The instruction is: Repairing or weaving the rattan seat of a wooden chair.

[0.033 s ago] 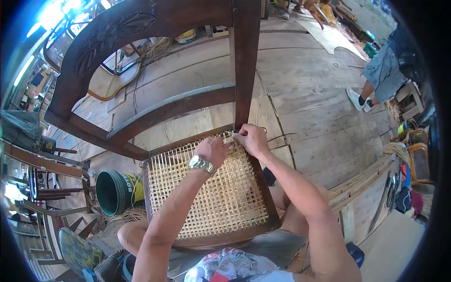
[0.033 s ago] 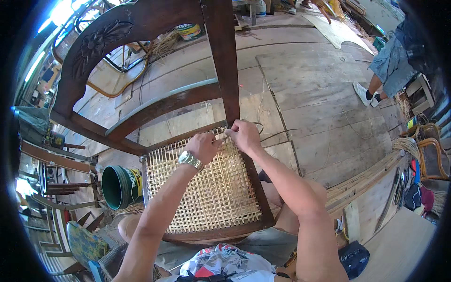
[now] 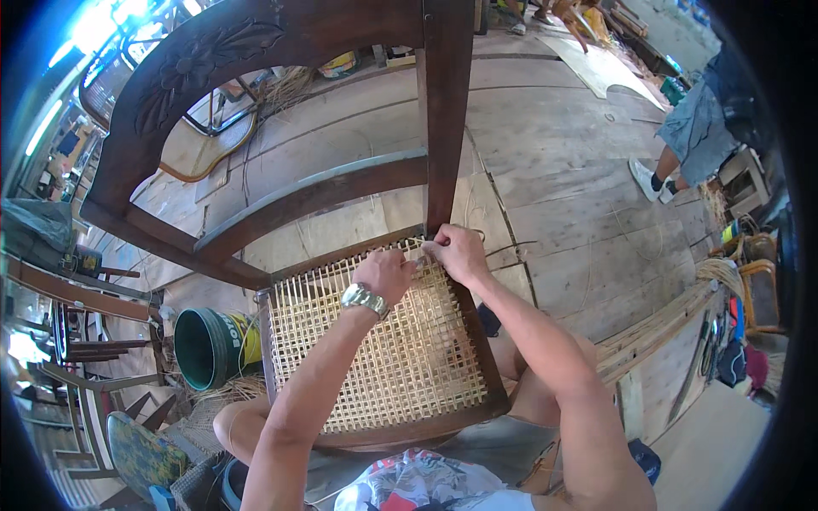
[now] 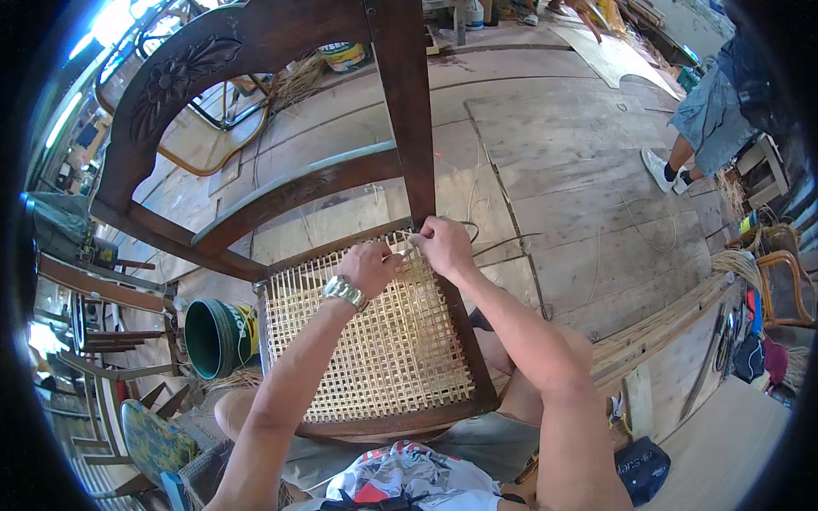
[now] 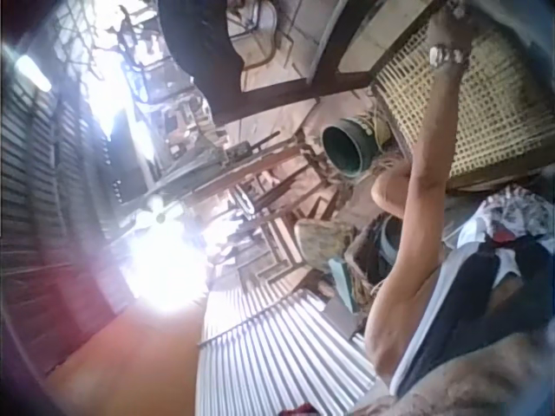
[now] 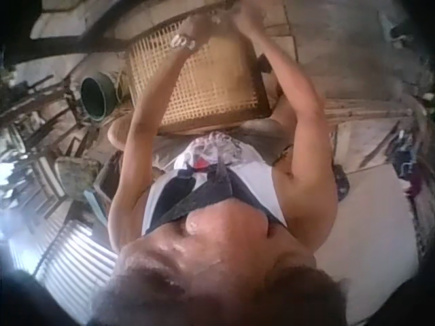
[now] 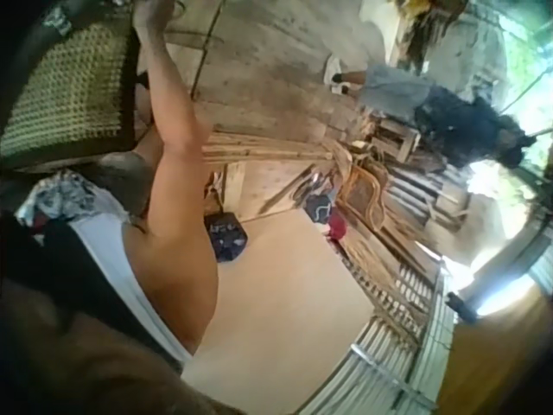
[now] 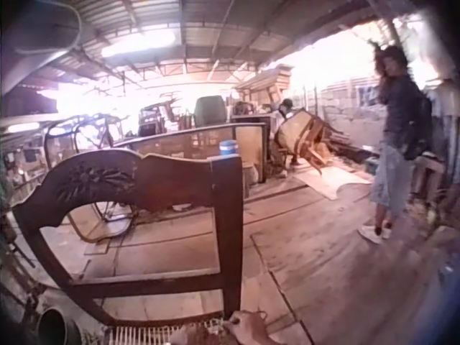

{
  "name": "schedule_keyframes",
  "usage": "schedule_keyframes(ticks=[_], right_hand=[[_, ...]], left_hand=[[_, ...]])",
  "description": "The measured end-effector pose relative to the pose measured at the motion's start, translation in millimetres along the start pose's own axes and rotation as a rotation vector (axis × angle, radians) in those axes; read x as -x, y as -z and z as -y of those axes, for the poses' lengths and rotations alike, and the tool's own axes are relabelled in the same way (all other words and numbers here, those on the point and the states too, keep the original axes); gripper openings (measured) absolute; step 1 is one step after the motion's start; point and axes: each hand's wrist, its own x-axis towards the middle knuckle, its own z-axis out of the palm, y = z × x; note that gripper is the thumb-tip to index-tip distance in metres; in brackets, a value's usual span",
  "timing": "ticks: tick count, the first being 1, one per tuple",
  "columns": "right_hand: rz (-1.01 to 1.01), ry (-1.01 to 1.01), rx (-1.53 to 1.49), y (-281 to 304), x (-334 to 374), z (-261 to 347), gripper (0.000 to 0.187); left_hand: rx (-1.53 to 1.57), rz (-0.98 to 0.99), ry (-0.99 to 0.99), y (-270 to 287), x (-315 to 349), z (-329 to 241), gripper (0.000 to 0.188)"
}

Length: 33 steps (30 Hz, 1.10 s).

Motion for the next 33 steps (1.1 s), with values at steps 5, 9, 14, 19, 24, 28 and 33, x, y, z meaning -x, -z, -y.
schedule_keyframes(ticks=[5,9,14,19,24,28,33], right_hand=[[0.03,-0.043,-0.036,-5,-1,5,0.028],[0.017,0.003,-0.004,-4,0,-1,0.027],[0.034,0.039,-0.142,0,1,-15,0.024],[0.034,0.064,-0.215,-3,0,-14,0.022],[0.051,0.003,-0.122,-1,-1,-10,0.024],[0.059,-0.081,-0.121,1,-1,-2,0.026],[0.01,-0.023,-0.046,-6,0,-4,0.029]], left_hand=[[0.219,0.001,0.029,-8,-2,26,0.038],[-0.046,0.019,0.079,7,2,7,0.034],[-0.063,0.096,0.034,31,1,-22,0.028],[-0.204,0.12,0.023,21,-8,-25,0.022],[-0.045,0.0,0.009,-1,-6,-9,0.034],[0.387,-0.022,0.157,-17,6,6,0.036],[0.433,-0.099,0.199,-35,15,16,0.036]])
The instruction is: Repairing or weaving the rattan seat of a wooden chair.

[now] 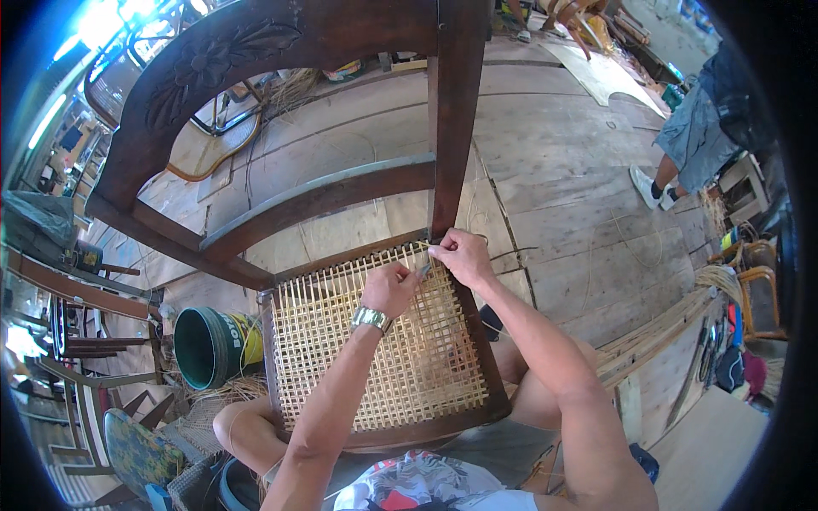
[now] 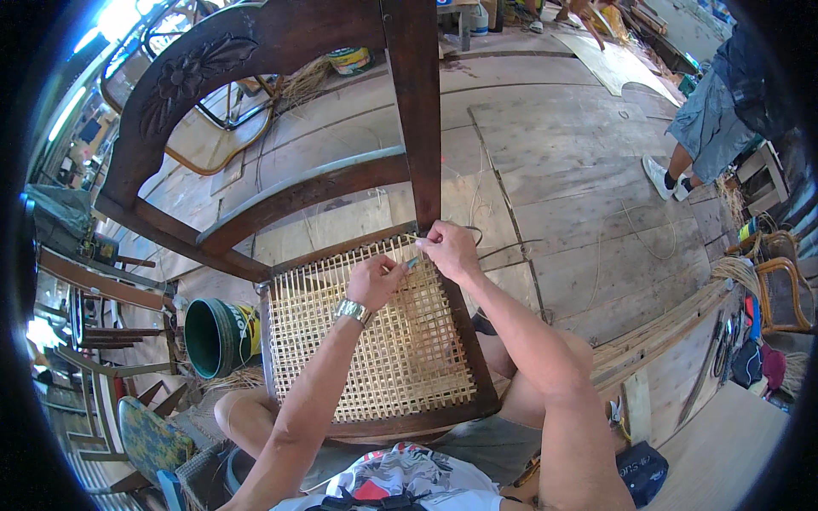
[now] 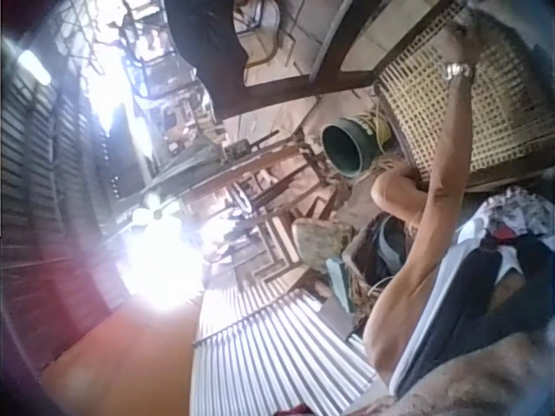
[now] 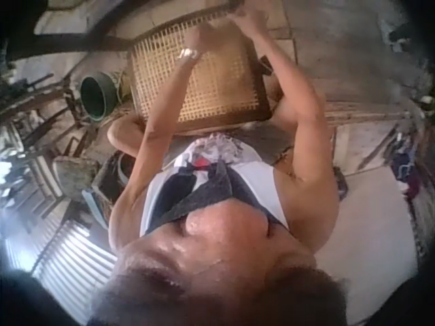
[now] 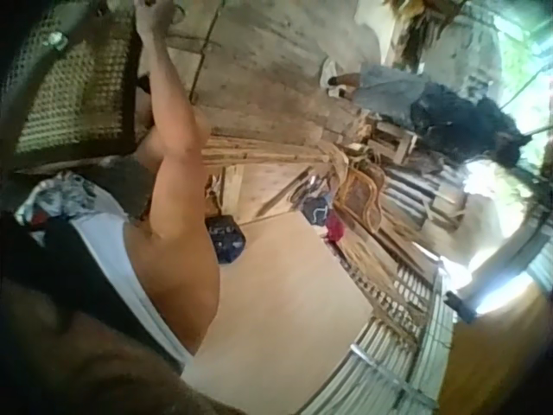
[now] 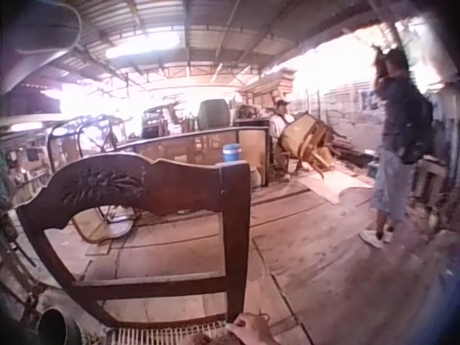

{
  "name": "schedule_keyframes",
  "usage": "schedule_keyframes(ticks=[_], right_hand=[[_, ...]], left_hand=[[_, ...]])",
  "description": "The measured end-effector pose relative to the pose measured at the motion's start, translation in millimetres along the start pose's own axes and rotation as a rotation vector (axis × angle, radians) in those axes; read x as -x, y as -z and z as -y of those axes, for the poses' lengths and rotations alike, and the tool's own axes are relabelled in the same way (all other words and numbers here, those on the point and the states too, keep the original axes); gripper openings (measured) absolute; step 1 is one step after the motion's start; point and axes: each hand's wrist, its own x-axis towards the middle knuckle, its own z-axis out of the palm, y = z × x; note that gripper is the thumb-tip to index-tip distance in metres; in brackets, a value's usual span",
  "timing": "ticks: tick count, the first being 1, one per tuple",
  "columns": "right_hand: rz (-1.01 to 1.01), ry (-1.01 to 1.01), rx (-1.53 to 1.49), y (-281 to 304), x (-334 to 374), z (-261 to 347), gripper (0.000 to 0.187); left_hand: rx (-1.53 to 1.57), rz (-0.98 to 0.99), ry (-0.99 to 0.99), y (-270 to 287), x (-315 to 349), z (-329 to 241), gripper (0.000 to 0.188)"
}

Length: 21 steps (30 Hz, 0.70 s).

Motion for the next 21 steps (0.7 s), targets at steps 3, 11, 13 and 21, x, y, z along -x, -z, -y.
schedule_keyframes(ticks=[3,11,13,21], right_hand=[[0.062,-0.051,-0.007,6,0,-1,0.028],[0.162,-0.098,0.011,19,-10,-2,0.025],[0.282,-0.088,0.018,29,-12,0,0.021],[0.421,-0.051,0.188,54,-3,7,0.02]], left_hand=[[0.049,-0.044,0.001,-2,3,-6,0.033],[-0.142,-0.006,-0.03,7,-7,-29,0.03],[-0.238,0.028,-0.085,10,-16,-28,0.03],[-0.313,0.054,-0.125,9,-5,-37,0.034]])
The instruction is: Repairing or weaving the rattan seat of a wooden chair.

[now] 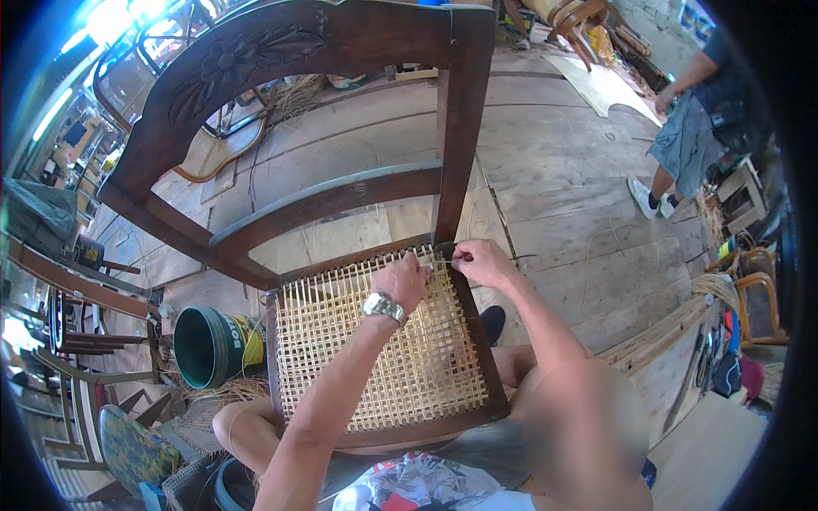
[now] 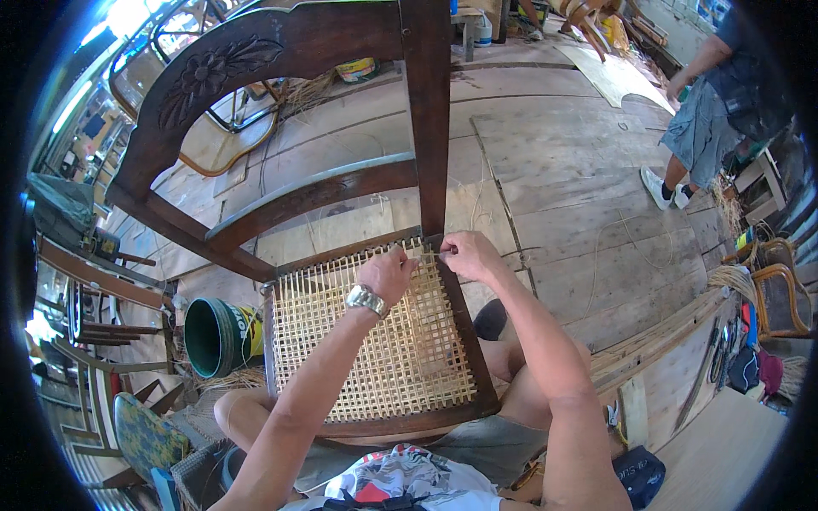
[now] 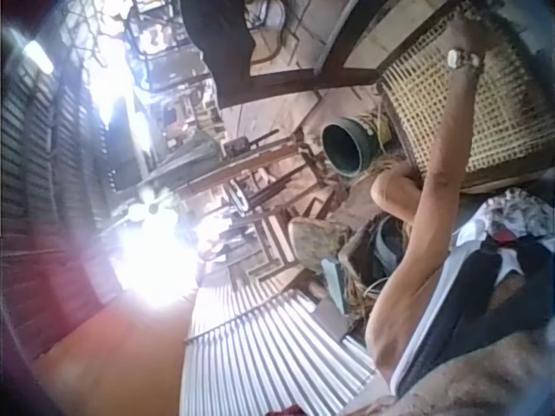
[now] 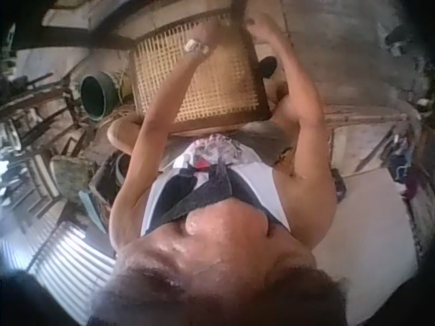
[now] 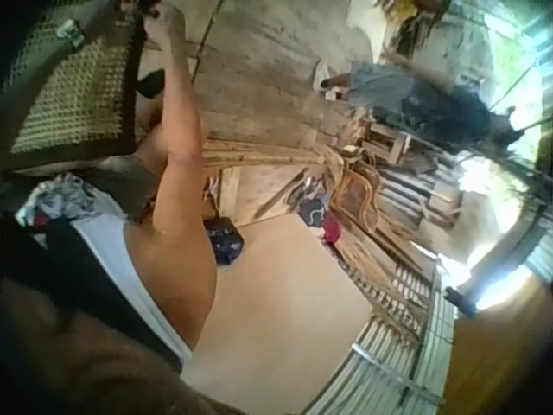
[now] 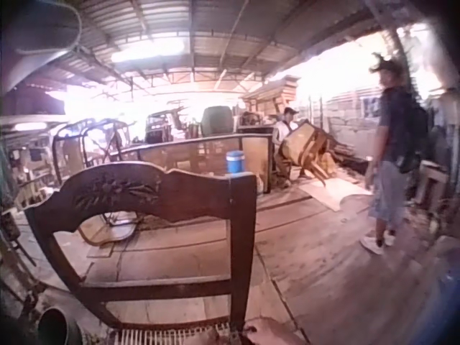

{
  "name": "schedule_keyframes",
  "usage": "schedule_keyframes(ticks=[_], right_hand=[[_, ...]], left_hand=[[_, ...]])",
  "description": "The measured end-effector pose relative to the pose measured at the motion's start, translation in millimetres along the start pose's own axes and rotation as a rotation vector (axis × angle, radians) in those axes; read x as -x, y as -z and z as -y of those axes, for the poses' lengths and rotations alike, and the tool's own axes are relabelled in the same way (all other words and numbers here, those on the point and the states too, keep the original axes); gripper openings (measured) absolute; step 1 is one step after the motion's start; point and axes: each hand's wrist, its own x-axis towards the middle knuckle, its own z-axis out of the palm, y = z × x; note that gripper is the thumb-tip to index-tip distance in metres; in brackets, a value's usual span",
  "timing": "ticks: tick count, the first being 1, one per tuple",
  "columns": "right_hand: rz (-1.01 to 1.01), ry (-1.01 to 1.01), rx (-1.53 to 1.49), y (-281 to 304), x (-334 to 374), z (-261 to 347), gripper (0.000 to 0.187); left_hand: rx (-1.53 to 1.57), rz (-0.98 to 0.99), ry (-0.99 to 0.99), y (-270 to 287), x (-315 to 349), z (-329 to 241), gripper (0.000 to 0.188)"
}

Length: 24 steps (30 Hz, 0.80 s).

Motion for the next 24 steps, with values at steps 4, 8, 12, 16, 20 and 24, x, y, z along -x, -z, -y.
schedule_keyframes(ticks=[4,8,12,16,20,24], right_hand=[[-0.018,-0.004,0.0,-1,-3,-6,0.019],[-0.031,-0.006,-0.019,-1,-4,-7,0.019],[-0.022,-0.017,0.037,1,-3,-3,0.019],[-0.022,-0.024,-0.011,1,-2,0,0.018],[-0.049,0.033,0.006,-11,-1,8,0.018],[-0.156,0.196,0.043,-21,-1,5,0.014]], left_hand=[[-0.045,-0.034,-0.001,0,7,-5,0.034],[-0.041,-0.026,0.0,-1,7,-2,0.034],[-0.047,-0.039,0.005,-2,8,-4,0.034],[-0.037,-0.035,0.014,0,8,-5,0.035],[-0.038,-0.023,0.015,-2,5,-4,0.034],[0.018,-0.029,0.04,-1,1,-2,0.036]])
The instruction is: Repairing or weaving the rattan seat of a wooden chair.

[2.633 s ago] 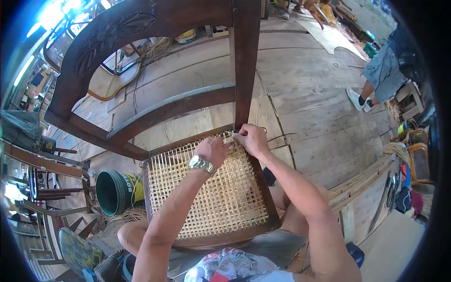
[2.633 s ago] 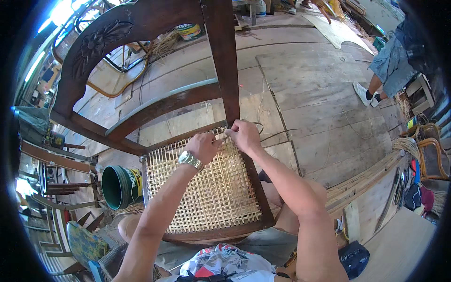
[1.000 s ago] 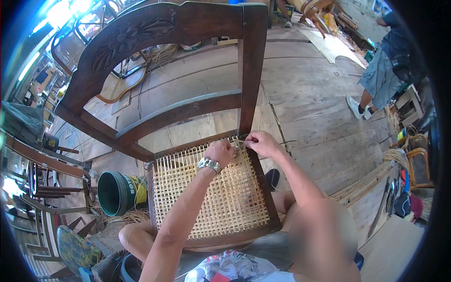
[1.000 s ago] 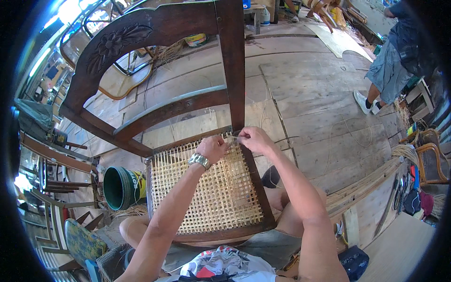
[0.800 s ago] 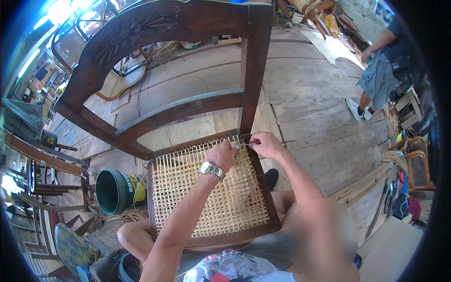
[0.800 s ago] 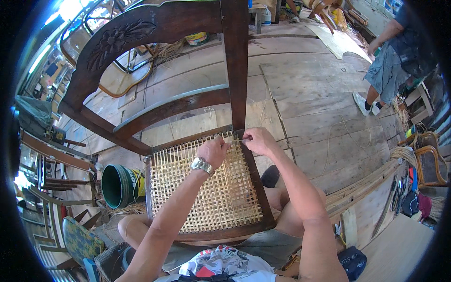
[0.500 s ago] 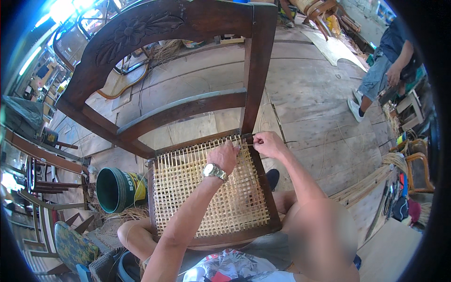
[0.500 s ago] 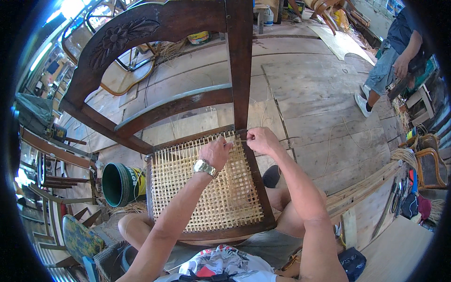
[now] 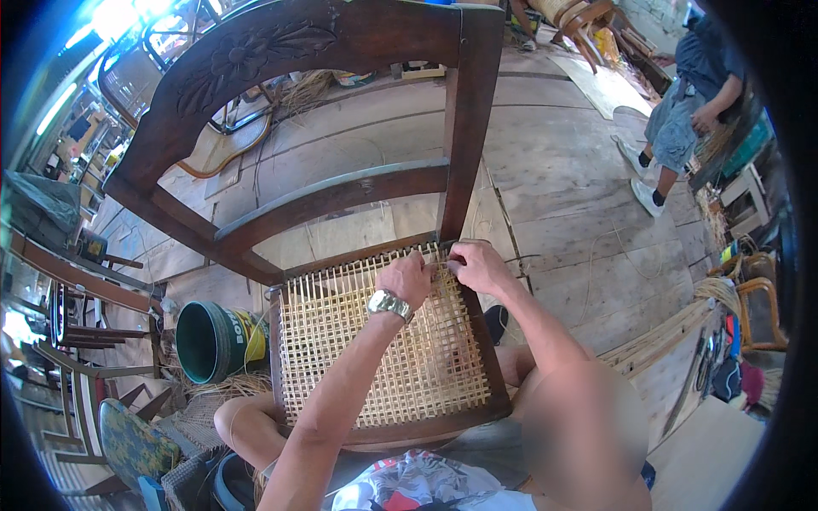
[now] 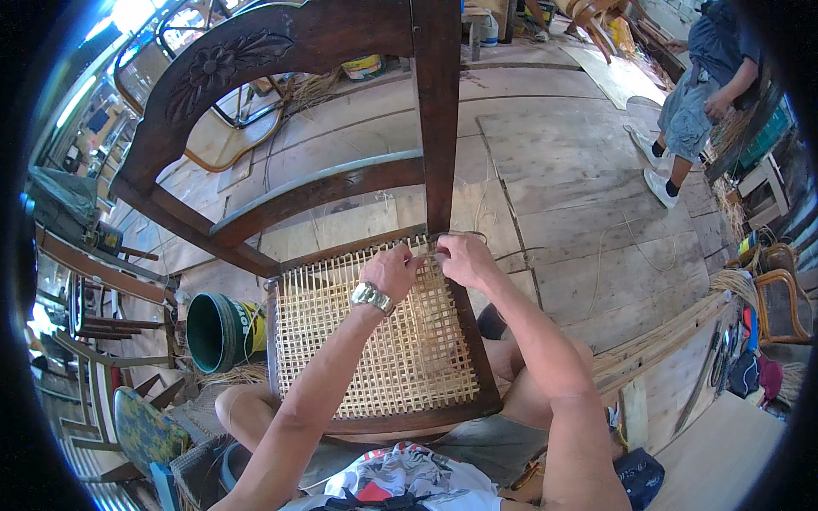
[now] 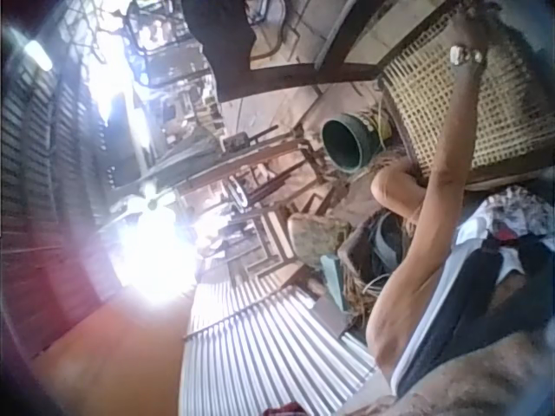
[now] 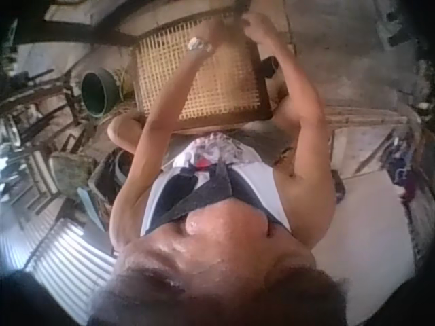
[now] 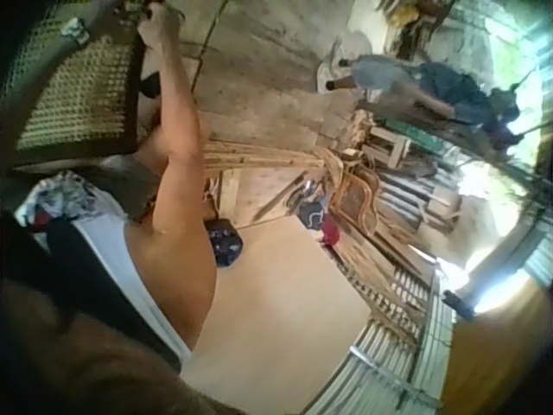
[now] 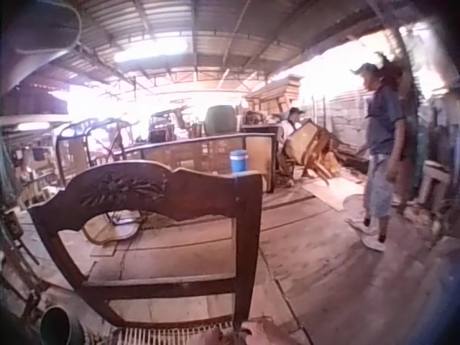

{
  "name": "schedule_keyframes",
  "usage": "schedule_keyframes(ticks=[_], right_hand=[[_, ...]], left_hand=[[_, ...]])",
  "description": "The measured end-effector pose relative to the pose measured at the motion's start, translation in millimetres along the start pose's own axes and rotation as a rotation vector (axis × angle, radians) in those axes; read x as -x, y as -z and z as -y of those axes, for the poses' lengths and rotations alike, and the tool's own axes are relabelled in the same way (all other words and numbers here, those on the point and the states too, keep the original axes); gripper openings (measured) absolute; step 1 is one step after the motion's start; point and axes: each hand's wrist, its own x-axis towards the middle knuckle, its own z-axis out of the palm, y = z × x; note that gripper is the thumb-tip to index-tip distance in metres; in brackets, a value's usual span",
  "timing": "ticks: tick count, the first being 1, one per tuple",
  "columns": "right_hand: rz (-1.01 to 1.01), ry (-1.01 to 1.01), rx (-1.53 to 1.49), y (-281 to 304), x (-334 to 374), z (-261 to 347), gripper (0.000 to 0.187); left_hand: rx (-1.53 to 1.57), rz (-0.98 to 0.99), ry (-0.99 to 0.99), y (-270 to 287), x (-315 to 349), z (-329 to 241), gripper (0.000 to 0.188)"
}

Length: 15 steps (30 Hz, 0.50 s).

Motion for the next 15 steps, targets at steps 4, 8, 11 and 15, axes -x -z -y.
schedule_keyframes(ticks=[4,8,11,15], right_hand=[[0.031,0.011,0.125,5,3,10,0.016],[-0.031,-0.071,0.21,13,14,13,0.017],[-0.151,-0.046,0.401,20,13,4,0.018],[-0.267,0.246,0.128,23,6,63,0.021]], left_hand=[[0.0,-0.005,0.047,5,-8,3,0.04],[-0.069,0.035,0.124,37,4,5,0.039],[0.008,-0.082,0.163,81,33,43,0.042],[0.222,-0.216,0.049,117,53,44,0.043]])
